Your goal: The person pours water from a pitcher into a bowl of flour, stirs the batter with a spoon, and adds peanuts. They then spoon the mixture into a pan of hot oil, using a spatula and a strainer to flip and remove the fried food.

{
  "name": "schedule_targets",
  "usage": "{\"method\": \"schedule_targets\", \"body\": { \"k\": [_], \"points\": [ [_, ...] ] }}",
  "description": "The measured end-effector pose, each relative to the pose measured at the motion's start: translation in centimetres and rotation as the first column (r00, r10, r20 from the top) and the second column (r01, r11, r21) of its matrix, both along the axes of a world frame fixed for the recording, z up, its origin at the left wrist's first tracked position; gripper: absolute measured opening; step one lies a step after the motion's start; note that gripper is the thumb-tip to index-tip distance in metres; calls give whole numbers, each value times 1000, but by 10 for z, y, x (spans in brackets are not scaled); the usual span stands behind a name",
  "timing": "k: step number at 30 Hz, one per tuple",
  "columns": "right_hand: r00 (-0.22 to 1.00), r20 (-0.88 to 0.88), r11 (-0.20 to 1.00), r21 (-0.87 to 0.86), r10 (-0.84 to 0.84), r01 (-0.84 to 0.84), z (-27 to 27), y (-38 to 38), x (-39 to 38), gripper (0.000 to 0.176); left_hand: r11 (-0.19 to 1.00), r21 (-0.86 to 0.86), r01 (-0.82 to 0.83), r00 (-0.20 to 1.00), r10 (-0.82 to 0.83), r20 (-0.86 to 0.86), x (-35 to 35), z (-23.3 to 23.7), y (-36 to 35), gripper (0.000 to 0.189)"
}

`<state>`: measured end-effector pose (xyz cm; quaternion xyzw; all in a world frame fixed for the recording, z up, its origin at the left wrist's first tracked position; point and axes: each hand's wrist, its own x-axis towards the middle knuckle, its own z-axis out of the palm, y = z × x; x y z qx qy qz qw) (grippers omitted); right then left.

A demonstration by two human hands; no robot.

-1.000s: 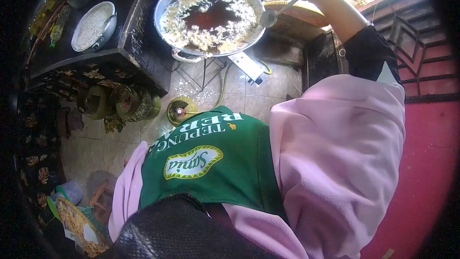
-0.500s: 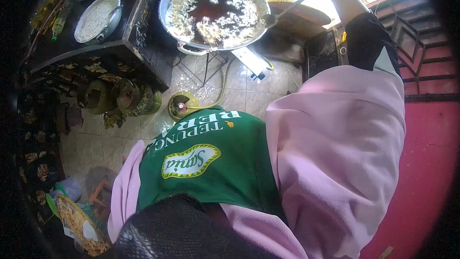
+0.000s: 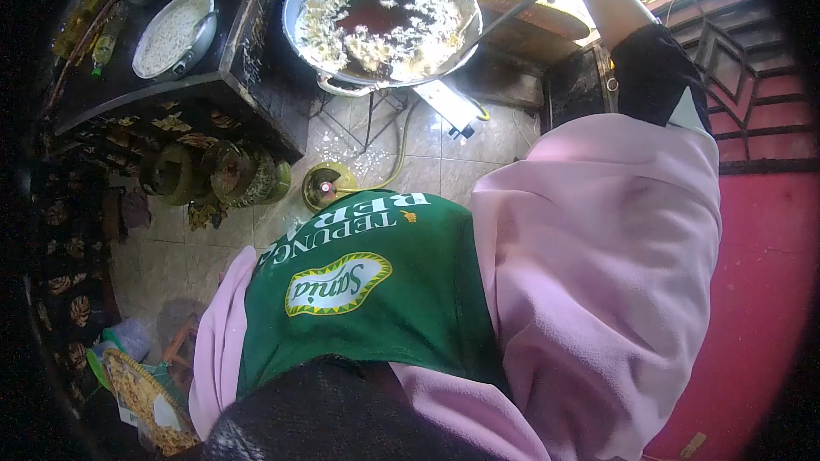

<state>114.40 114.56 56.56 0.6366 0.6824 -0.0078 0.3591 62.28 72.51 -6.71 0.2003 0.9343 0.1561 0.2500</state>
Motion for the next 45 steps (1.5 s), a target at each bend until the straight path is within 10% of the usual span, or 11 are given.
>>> {"method": "schedule_targets", "body": {
  "k": [2,6,8,26,33,36,45],
  "points": [
    [994,6,993,-50,-107,108,-8,6,-4,31,1000,-8,-1,1000,1,-10,-1,3,5,78],
    [812,-303,862,70,498,-503,-23,-18,31,30,1000,18,25,1000,-25,-6,-2,4,7,78],
    [943,-311,987,-68,116,-144,-42,15,27,29,1000,22,-9,999,9,35,5,20,14,79],
    [619,-765,978,64,176,-199,-64,-19,5,26,1000,19,2,1000,-2,-5,-18,13,14,78],
    [726,-238,733,461,646,-501,-33,13,109,19,999,17,30,1000,-30,-1,-19,10,18,78],
    [906,250,809,413,341,-418,-22,-28,50,14,999,18,27,1000,-27,10,-14,14,24,78],
    [928,263,772,519,264,-367,-79,14,13,18,988,120,100,994,-94,-58,-11,5,44,78]
  ]
}}
